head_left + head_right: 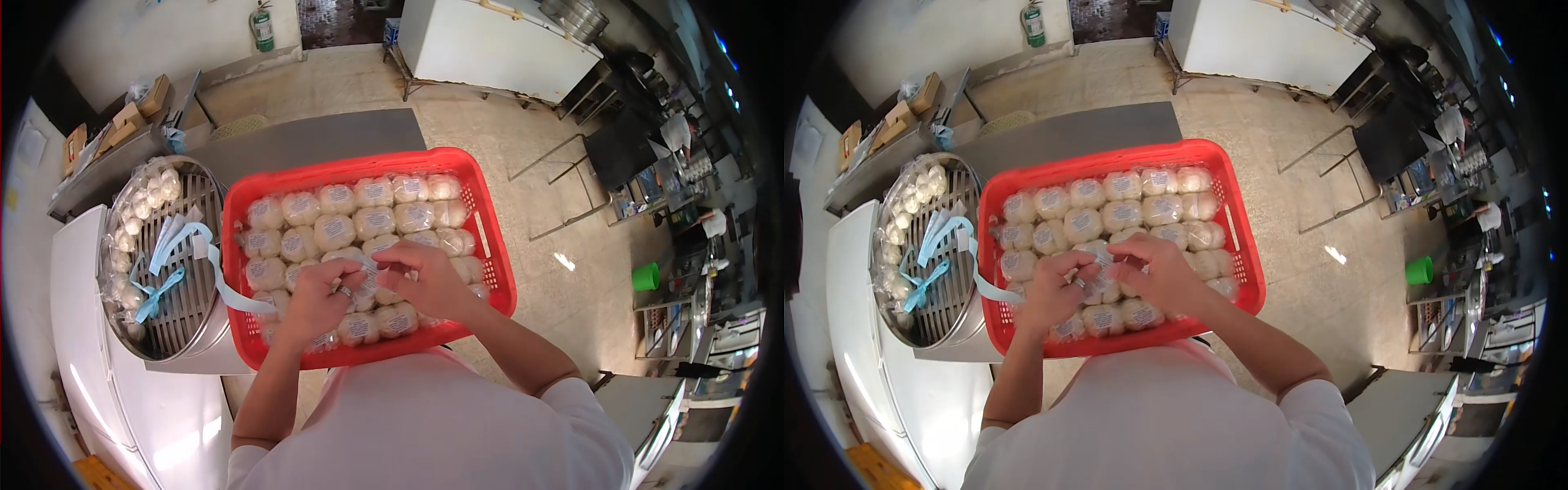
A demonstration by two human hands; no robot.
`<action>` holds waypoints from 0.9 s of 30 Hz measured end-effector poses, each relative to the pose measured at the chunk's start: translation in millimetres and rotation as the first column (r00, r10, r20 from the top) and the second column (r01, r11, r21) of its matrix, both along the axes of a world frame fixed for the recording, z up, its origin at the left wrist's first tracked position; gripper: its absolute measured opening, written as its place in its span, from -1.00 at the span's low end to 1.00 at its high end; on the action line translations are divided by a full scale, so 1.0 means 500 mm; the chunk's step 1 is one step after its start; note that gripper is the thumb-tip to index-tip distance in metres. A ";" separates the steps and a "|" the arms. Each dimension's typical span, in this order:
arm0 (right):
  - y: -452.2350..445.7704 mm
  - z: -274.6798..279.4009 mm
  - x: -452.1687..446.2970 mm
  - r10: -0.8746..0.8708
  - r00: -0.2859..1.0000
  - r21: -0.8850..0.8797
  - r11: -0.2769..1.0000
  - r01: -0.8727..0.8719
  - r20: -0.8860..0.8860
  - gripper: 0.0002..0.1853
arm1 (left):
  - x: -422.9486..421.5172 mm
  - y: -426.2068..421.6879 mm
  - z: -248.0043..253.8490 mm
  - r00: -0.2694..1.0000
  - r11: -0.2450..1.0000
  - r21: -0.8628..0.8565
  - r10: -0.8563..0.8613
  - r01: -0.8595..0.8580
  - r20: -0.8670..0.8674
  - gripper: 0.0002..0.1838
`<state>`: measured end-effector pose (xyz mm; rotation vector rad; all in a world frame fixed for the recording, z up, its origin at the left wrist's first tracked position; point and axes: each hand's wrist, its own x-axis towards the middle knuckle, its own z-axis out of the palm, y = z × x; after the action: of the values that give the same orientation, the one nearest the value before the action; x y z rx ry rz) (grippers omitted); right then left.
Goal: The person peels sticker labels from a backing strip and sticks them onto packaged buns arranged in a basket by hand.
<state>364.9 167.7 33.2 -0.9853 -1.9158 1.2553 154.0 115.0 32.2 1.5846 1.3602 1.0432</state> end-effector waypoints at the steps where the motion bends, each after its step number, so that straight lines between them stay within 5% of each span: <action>1: -0.007 0.002 -0.007 0.009 0.999 0.051 0.999 -0.010 0.035 -0.84 | 0.003 0.001 -0.005 0.999 1.000 0.019 -0.011 0.010 0.042 -0.77; 8: -0.002 -0.026 -0.022 0.034 0.999 -0.172 0.984 -0.035 -0.012 -0.83 | -0.014 0.003 -0.038 0.997 0.998 0.057 0.002 -0.007 0.082 -0.74; 14: 0.013 -0.041 -0.020 -0.031 0.994 -0.651 0.758 -0.045 -0.106 -0.83 | -0.022 -0.003 -0.042 1.000 0.999 0.047 -0.008 0.007 0.025 -0.73; 17: 0.041 -0.047 -0.006 -0.103 0.983 -0.598 0.801 -0.007 -0.149 -0.81 | -0.022 -0.005 -0.041 0.999 0.999 0.034 -0.005 0.004 0.044 -0.75; 19: 0.094 -0.007 0.016 -0.292 0.946 -0.383 0.865 0.324 0.142 -0.84 | -0.020 -0.008 -0.034 0.997 0.999 0.007 0.042 -0.042 0.059 -0.77; 20: 0.142 -0.035 0.047 -0.361 0.921 0.018 0.932 0.363 0.149 -0.86 | -0.020 -0.010 -0.032 0.996 0.998 -0.008 0.067 -0.066 0.064 -0.78; 21: 0.196 -0.070 0.083 -0.424 0.897 0.417 0.843 0.341 0.125 -0.87 | -0.021 -0.010 -0.033 0.993 0.997 -0.018 0.077 -0.075 0.088 -0.80; 23: 0.268 -0.063 0.123 -0.618 0.727 0.836 0.537 0.111 0.300 -0.90 | -0.023 -0.011 -0.036 0.986 0.995 -0.038 0.101 -0.097 0.135 -0.85; 27: 0.334 -0.089 0.166 -0.594 0.540 0.800 0.496 -0.338 0.596 -0.91 | -0.023 -0.011 -0.038 0.983 0.993 0.016 0.117 -0.120 0.139 -0.83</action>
<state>447.9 334.8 -11.3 -1.1827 -2.5822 -0.6402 142.5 109.6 13.2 1.4343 1.3654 1.2221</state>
